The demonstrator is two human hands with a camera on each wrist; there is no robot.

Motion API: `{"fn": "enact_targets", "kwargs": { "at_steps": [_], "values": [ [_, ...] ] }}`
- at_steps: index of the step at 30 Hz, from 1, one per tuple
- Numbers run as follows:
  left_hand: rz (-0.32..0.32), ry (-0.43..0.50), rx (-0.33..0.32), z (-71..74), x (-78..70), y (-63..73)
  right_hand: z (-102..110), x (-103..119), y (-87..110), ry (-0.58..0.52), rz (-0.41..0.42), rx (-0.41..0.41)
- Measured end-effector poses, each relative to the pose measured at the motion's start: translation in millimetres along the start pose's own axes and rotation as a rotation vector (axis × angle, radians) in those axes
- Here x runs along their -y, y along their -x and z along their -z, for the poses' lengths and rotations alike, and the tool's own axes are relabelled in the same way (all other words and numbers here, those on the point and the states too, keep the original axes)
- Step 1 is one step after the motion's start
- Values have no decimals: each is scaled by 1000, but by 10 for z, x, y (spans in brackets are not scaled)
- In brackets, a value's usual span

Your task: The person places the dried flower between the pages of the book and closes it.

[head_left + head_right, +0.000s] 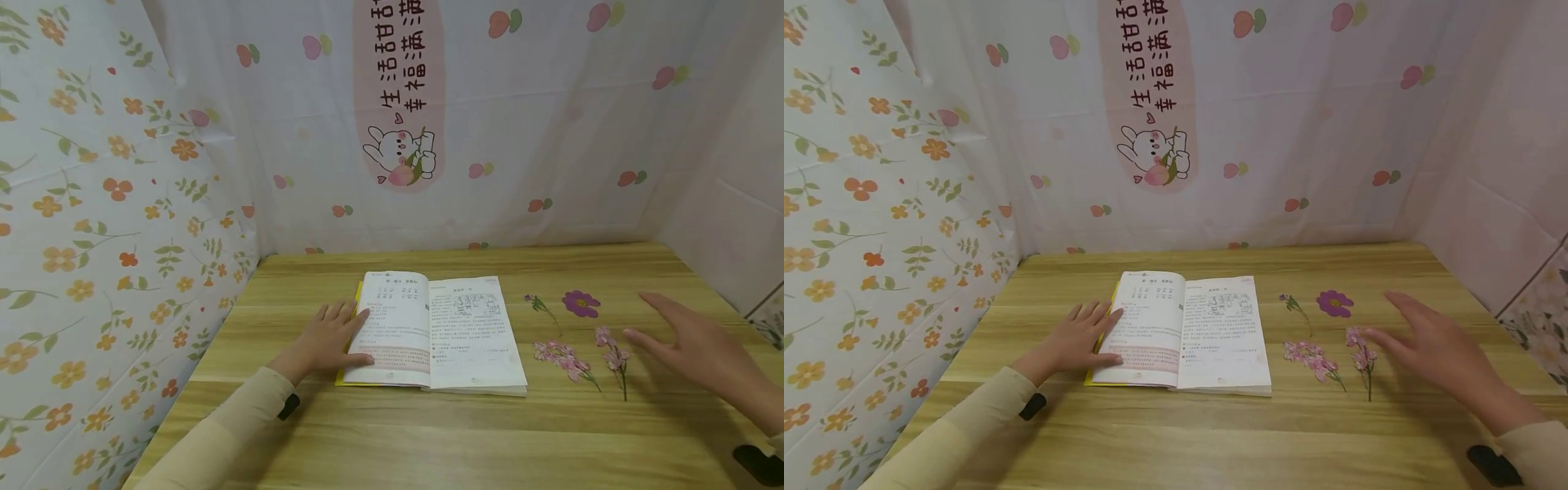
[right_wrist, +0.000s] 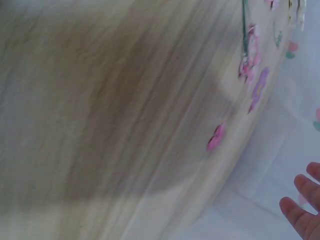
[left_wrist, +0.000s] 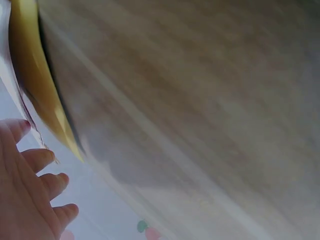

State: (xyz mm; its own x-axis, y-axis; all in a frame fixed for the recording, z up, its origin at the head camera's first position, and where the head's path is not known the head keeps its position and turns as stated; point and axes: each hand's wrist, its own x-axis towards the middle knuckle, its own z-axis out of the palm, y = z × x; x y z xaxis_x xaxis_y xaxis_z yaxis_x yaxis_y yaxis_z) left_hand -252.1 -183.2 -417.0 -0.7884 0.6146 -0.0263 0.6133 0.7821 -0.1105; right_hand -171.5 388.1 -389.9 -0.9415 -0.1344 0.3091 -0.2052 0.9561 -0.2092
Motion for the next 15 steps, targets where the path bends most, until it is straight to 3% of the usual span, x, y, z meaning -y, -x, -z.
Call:
{"fn": "enact_targets", "kwargs": {
  "at_steps": [5, 15],
  "values": [
    [42, 47, 43, -36, -9, -6, -49, -126, 27, -12, -38, 1],
    [83, 105, 83, -42, -13, -12, -102, -314, 53, -69, -100, 82]
  ]
}}
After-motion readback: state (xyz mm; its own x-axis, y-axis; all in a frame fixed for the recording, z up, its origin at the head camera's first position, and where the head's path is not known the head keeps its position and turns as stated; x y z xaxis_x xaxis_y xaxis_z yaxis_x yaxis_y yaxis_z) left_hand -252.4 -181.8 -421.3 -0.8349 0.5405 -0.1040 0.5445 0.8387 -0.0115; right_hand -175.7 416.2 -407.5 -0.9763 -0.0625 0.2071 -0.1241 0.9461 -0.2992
